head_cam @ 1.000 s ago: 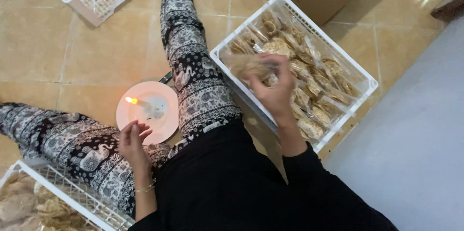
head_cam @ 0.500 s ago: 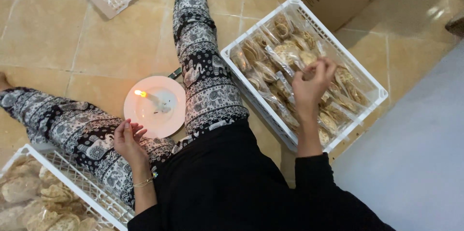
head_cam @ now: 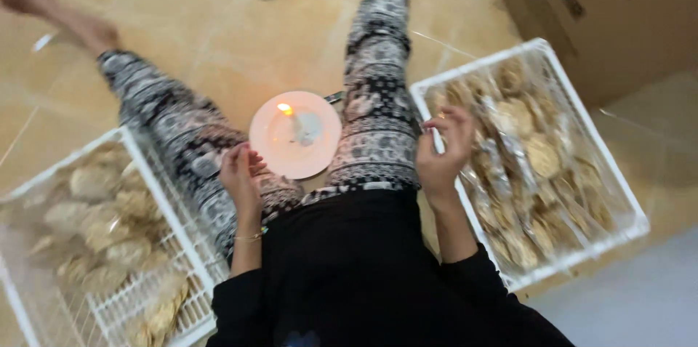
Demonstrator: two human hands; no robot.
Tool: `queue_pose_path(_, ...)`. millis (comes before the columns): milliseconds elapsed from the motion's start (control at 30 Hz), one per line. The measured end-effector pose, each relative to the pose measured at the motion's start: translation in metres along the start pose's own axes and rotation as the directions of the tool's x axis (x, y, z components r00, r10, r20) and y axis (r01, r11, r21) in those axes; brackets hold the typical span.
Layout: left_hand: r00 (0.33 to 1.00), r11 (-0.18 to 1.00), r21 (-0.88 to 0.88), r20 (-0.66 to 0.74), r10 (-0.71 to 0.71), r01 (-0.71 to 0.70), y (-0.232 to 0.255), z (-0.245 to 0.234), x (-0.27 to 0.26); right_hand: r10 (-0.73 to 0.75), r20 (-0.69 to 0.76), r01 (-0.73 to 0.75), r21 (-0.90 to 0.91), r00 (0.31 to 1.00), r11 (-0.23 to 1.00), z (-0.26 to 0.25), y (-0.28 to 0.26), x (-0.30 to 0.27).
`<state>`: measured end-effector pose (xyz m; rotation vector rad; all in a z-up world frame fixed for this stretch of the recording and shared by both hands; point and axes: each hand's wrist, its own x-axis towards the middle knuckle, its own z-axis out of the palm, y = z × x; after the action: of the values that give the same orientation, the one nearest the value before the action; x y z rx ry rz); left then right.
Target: Sealing plastic bags containing food items using a candle flame and sorting them into crates
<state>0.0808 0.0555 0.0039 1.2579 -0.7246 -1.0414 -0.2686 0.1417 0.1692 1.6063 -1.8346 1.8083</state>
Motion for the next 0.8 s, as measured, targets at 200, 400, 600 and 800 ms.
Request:
queue_pose_path(200, 0.992, 0.999, -0.049, -0.124, 0.016, -0.023, 0.011, -0.038, -0.014, -0.174, 0.313, 0.111, 0.208, 0.934, 0.972, 0.09, -0.021, -0.051)
queue_pose_path(400, 0.992, 0.996, 0.065, -0.111, 0.066, -0.059, 0.005, -0.083, -0.037, -0.306, 0.575, 0.151, 0.301, 0.759, 0.941, 0.142, -0.024, -0.099)
queue_pose_path(600, 0.973, 0.987, 0.149, -0.211, 0.097, -0.067, 0.041, -0.134, -0.051, -0.415, 0.666, 0.205, 0.374, 0.62, 0.905, 0.173, -0.019, -0.117)
queue_pose_path(800, 0.906, 0.952, 0.301, -0.415, 0.084, 0.05, 0.074, -0.179, -0.064, -0.318, 0.845, 0.021, 0.343, 0.43, 0.939, 0.189, 0.02, -0.133)
